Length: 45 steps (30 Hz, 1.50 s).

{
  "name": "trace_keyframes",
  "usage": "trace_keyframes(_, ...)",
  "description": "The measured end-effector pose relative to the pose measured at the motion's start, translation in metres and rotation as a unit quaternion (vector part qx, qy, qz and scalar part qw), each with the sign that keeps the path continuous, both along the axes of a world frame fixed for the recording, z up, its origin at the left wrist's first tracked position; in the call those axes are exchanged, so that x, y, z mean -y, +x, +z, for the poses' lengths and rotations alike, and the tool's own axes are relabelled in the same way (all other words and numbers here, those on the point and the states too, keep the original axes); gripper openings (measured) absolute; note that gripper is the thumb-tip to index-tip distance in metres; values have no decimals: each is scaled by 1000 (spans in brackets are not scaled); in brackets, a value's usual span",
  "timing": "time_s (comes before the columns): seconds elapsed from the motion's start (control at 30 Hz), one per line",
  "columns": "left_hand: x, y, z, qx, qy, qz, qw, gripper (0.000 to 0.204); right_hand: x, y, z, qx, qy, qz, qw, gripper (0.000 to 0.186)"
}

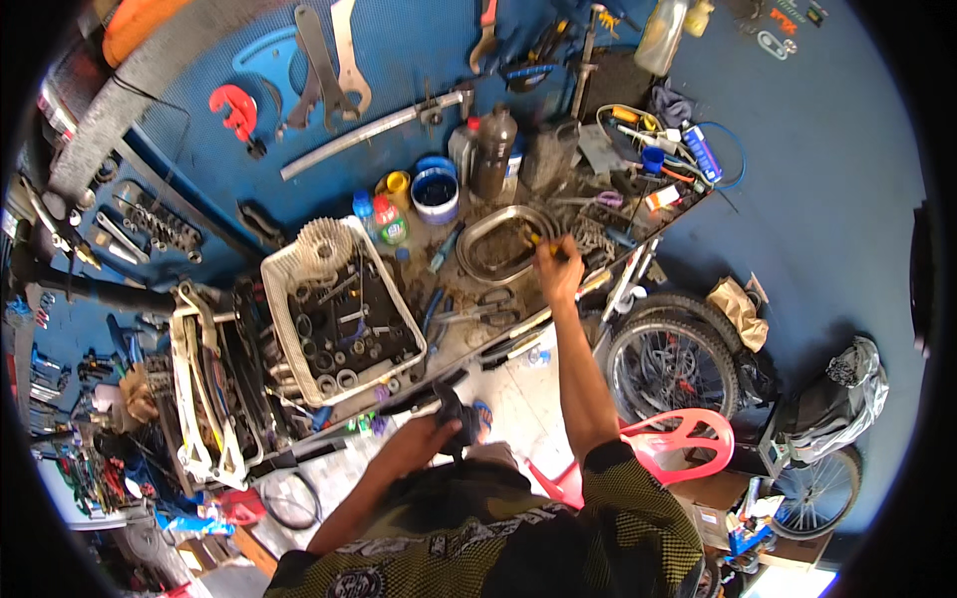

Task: The person cleans the bicycle crankset with a cloth, then uses a screwdriver to adjust the crank arm bolts. They wipe the area again and handle small parts from a tray before returning to the crankset.

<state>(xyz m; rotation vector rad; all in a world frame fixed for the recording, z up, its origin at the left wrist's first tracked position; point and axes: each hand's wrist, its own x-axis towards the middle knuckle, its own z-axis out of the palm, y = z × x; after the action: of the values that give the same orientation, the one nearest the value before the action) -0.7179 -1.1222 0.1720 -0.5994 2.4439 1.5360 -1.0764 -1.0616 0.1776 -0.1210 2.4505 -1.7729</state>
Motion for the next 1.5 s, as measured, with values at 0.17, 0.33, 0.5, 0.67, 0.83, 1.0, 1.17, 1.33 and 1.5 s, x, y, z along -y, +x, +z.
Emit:
trace_keyframes(0.17, 22, 13, 6, 35, -18, -43, 998, 59, -6, -36, 54, -331, -175, -11, 927, 19)
trace_keyframes(0.33, 31, 60, 3, -27, 50, 3, 998, 55, -13, -3, 69, -519, -170, -95, 832, 19)
trace_keyframes(0.5, 50, 115, -13, -88, 22, -109, 990, 53, 24, 56, -49, -76, -226, -71, 969, 11)
trace_keyframes(0.67, 65, 154, -26, -96, 66, -158, 981, 49, -46, 111, -47, -83, -383, -37, 919, 19)
trace_keyframes(0.83, 46, 155, -28, -109, 52, -281, 952, 58, -152, 249, -3, 87, -642, -88, 757, 27)
trace_keyframes(1.0, -25, 145, -29, -140, 69, -416, 896, 61, -266, 415, 13, -22, -720, -95, 687, 24)
trace_keyframes(1.17, -144, 174, -4, -83, 208, -527, 820, 59, -372, 634, 23, -207, -697, -187, 660, 33)
trace_keyframes(1.33, -257, 254, 16, -50, 355, -585, 728, 49, -417, 867, 27, -366, -615, -396, 576, 27)
trace_keyframes(1.5, -358, 379, 9, 60, 433, -577, 690, 47, -426, 1043, 18, -402, -548, -553, 482, 21)
